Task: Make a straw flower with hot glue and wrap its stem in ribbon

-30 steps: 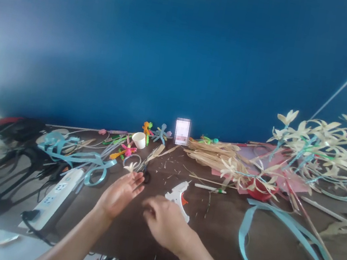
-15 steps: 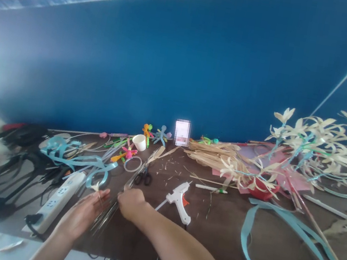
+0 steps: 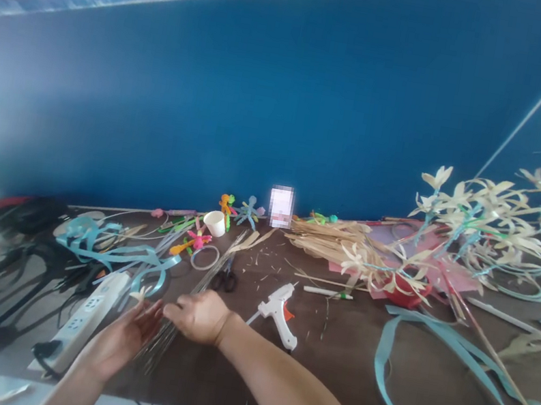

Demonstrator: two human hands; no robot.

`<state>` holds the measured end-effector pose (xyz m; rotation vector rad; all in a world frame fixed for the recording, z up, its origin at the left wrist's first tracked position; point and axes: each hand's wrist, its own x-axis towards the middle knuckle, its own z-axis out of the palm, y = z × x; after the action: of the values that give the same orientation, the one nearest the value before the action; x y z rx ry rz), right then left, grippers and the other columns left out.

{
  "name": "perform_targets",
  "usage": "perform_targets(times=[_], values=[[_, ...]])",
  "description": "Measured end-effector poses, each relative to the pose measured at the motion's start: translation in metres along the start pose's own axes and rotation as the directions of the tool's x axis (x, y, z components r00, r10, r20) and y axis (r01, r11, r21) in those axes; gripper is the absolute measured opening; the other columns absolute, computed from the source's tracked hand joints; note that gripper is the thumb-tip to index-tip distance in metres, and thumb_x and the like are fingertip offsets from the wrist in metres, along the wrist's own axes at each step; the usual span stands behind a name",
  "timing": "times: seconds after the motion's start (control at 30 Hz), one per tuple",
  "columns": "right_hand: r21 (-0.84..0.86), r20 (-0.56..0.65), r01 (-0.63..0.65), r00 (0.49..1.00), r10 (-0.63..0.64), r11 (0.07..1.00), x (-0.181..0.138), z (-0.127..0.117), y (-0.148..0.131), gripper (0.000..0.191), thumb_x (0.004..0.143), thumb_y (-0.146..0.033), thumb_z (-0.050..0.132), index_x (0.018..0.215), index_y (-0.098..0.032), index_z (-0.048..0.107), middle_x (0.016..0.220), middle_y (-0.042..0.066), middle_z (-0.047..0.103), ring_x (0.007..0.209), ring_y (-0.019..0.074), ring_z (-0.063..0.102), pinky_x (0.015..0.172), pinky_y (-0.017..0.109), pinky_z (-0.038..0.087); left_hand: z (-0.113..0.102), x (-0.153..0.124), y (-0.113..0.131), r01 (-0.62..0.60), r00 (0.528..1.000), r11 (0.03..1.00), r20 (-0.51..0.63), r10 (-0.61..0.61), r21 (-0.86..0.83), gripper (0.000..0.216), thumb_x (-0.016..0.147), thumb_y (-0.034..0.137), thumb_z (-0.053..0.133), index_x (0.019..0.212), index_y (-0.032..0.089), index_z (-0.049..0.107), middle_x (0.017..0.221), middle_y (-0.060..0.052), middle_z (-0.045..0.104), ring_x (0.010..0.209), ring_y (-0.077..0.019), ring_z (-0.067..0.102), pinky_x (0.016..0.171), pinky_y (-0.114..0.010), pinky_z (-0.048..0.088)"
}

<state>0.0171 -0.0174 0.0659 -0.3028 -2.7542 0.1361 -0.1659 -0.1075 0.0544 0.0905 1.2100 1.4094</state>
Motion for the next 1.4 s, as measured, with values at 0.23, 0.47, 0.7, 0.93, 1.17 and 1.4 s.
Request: perform_targets(times=[0.23,0.47,0.7,0.93,1.17,1.4], values=[[-0.019,-0.221,0.163,0.962,-0.163,0.987,-0.009,-0.007,-0.033,0.019,0.086,-0.023,0.030,0.084,-0.022,0.049,0.074,-0.001,0.052,0.065,0.0122,0.050,0.053,0.023,0.036,0.027,-0.020,-0.003,0.190,0.972,0.981,0.147,-0.184,-0.030,0.009,0.076,0.012,0.051,0.075,0.014,0.060,0.087,-0.009,0.066,0.083,-0.0224,0.062,0.070,-0.033,0.051],[0.217,-0.257,-0.001,0.965,0.058,0.976,-0.028,-0.008,-0.054,0.009,0.079,-0.024,0.042,0.082,-0.021,0.051,0.077,0.000,0.055,0.063,0.0116,0.050,0.051,0.021,0.036,0.041,-0.021,0.001,0.025,0.977,0.999,0.212,-0.029,0.019,0.008,0.073,0.007,0.055,0.074,0.011,0.062,0.074,-0.006,0.065,0.058,-0.0116,0.060,0.058,-0.025,0.051],[0.765,-0.268,-0.377,0.551,0.790,0.522,-0.045,-0.019,-0.017,0.014,0.081,-0.016,0.040,0.087,-0.018,0.052,0.070,0.000,0.056,0.056,0.0109,0.050,0.053,0.020,0.041,0.085,-0.009,0.008,-0.030,0.935,0.974,0.351,-0.053,0.226,0.004,0.068,0.007,0.061,0.068,0.010,0.063,0.074,-0.009,0.066,0.056,-0.0104,0.058,0.055,-0.020,0.049],[0.401,-0.463,-0.488,0.622,0.631,0.775,-0.064,-0.061,0.039,0.024,0.081,-0.021,0.045,0.103,-0.023,0.056,0.100,0.006,0.047,0.067,0.0111,0.051,0.065,0.024,0.043,0.114,0.003,-0.001,0.067,0.856,0.952,0.472,-0.209,0.299,0.001,0.069,0.012,0.062,0.069,0.011,0.062,0.074,-0.007,0.066,0.057,-0.0094,0.058,0.055,-0.020,0.048],[0.033,-0.310,-0.405,0.865,0.395,0.914,-0.060,-0.079,0.067,0.019,0.084,-0.019,0.042,0.088,-0.021,0.061,0.096,0.004,0.051,0.083,0.0133,0.050,0.068,0.021,0.038,0.125,0.017,-0.003,0.077,0.801,0.937,0.538,-0.262,0.342,0.005,0.069,0.014,0.062,0.072,0.009,0.063,0.075,-0.008,0.066,0.059,-0.0095,0.058,0.058,-0.020,0.047],[-0.181,-0.309,-0.504,0.845,0.437,0.845,-0.050,-0.098,0.091,0.022,0.084,-0.016,0.041,0.082,-0.018,0.063,0.092,0.008,0.054,0.090,0.0195,0.045,0.068,0.026,0.038,0.125,0.036,0.002,0.072,0.844,0.885,0.445,-0.299,0.459,0.007,0.068,0.015,0.063,0.072,0.009,0.063,0.078,-0.009,0.067,0.059,-0.0110,0.060,0.055,-0.021,0.047]])
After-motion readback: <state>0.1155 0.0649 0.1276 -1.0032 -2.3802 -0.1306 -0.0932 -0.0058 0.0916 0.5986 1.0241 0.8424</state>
